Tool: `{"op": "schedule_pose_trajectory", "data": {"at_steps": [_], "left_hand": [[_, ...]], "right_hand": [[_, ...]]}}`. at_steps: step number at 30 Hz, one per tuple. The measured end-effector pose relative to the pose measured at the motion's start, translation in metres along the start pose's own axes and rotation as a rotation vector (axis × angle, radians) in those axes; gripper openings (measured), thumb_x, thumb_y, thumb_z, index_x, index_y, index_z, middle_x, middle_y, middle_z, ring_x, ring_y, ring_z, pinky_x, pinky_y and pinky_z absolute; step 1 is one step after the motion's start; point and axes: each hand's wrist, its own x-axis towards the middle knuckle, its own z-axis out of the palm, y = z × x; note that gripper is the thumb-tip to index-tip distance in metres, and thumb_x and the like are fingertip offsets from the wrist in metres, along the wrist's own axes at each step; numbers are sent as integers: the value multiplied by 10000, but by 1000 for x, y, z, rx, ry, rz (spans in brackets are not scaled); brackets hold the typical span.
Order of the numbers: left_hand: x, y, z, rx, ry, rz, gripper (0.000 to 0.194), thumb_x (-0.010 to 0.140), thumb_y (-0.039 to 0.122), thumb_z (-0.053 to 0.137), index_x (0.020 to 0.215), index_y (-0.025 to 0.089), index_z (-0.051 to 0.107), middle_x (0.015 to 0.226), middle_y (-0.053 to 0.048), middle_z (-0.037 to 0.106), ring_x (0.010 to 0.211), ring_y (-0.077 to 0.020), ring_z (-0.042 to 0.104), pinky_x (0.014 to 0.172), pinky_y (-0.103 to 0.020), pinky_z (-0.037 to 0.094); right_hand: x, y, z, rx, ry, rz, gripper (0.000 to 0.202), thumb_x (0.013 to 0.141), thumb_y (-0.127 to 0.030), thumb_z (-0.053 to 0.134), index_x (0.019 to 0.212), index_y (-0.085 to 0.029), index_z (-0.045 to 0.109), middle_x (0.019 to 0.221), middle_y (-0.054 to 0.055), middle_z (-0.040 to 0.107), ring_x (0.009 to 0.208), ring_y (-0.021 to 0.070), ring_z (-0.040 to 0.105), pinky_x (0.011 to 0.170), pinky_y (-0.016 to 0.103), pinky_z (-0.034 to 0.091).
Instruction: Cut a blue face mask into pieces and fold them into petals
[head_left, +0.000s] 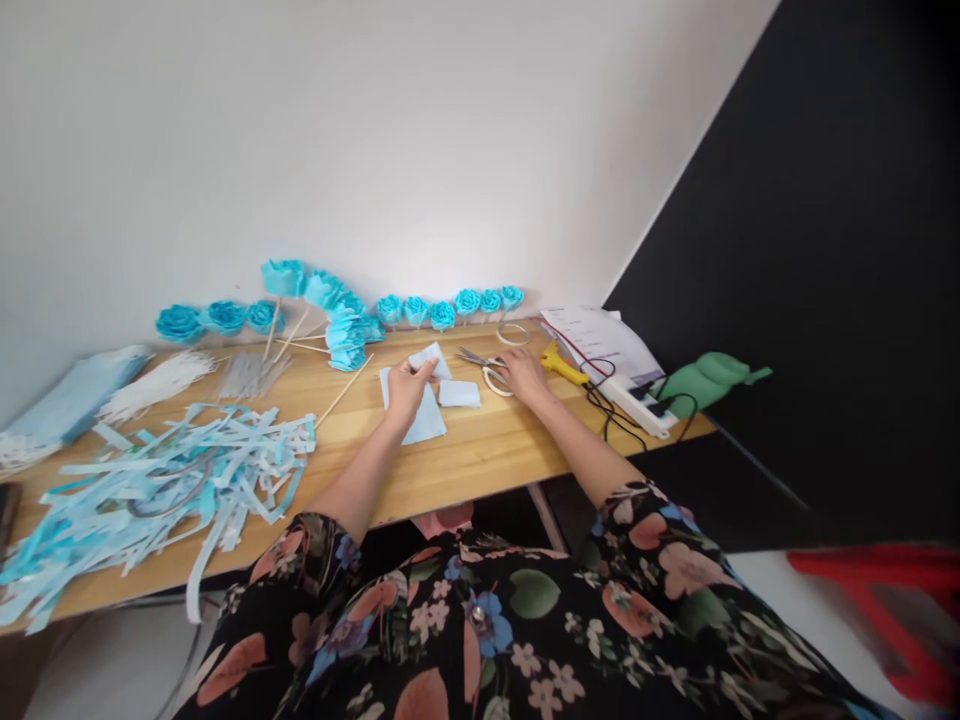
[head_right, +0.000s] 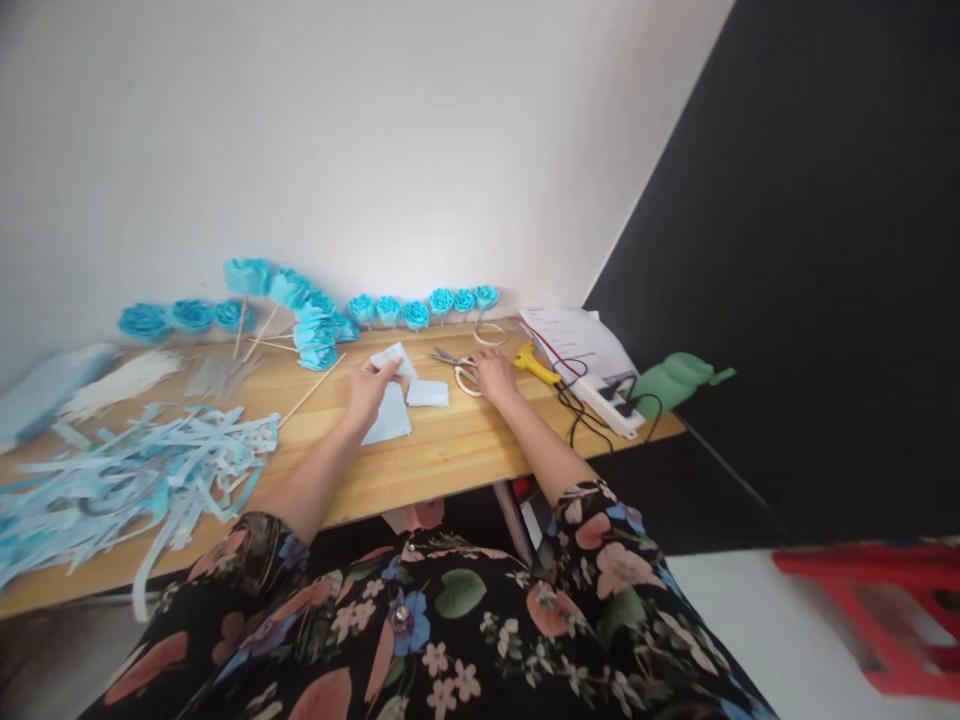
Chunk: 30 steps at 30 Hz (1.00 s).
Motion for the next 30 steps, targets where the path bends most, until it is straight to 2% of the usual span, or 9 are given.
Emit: {"op": "schedule_pose_trajectory", "data": {"at_steps": [3, 6, 12, 17, 20, 23, 26, 28, 30], "left_hand": [[0, -1, 0, 0, -13, -5, 363, 620, 473, 813, 711, 158, 657, 656, -32, 690, 627, -173, 642, 617, -266, 456], [0, 1, -1, 10, -13, -16, 393, 606, 483, 811, 751, 150, 663, 698, -37, 700, 635, -175, 645, 622, -269, 472], [0, 5, -7, -44, 24, -45, 413, 608, 465, 824, 792, 127, 675, 757, -43, 709, 623, -148, 629, 620, -257, 490], [1, 4, -9, -101, 34, -71, 399, 602, 440, 851, 793, 126, 696, 768, -32, 719, 620, -128, 636, 617, -238, 504], [-1, 4, -7, -107, 43, -94, 387, 589, 418, 864, 782, 123, 705, 750, -27, 721, 591, -123, 640, 593, -232, 512], [-1, 9, -6, -199, 28, -93, 357, 582, 359, 883, 784, 125, 705, 741, -6, 720, 611, -122, 657, 575, -217, 526], [1, 23, -10, -397, 29, -162, 296, 616, 244, 882, 817, 134, 694, 729, 18, 721, 634, -120, 678, 552, -201, 538], [5, 38, -14, -533, 64, -261, 192, 709, 167, 825, 823, 143, 673, 695, 27, 716, 610, -110, 677, 534, -190, 538], [10, 53, -18, -627, 127, -371, 77, 829, 116, 721, 831, 153, 653, 695, 24, 719, 604, -96, 680, 525, -169, 528]], "right_hand": [[8, 1, -3, -7, -34, 50, 378, 957, -322, 571, 1264, -108, 621, 1199, 211, 664, 1095, 283, 608, 907, 343, 436], [15, 3, -5, 4, -70, 46, 409, 958, -386, 567, 1272, -130, 625, 1128, 193, 690, 1033, 280, 630, 847, 331, 448], [10, 7, -13, 37, -34, -25, 352, 962, -322, 553, 1250, -143, 647, 1254, 169, 623, 1215, 280, 527, 990, 341, 398], [-2, 7, -23, 90, -102, -50, 505, 940, -433, 568, 1359, -151, 571, 1228, 173, 655, 1115, 300, 603, 918, 362, 442], [-6, 4, -25, 97, -178, -74, 472, 924, -388, 592, 1344, -175, 577, 1195, 169, 679, 1098, 309, 621, 875, 358, 452], [-7, 4, -25, 129, -158, -70, 409, 904, -295, 603, 1293, -167, 607, 1167, 179, 679, 1079, 311, 626, 866, 371, 452], [-3, 9, -27, 386, -119, -5, 429, 837, -274, 669, 1251, -179, 607, 1106, 127, 692, 1001, 266, 642, 855, 362, 468], [2, 10, -31, 734, -142, 44, 500, 796, -324, 721, 1259, -198, 577, 1017, 65, 695, 885, 203, 647, 803, 324, 493], [7, 7, -36, 1155, -204, 15, 558, 791, -411, 735, 1273, -200, 549, 949, 33, 672, 792, 156, 633, 747, 293, 514]]}}
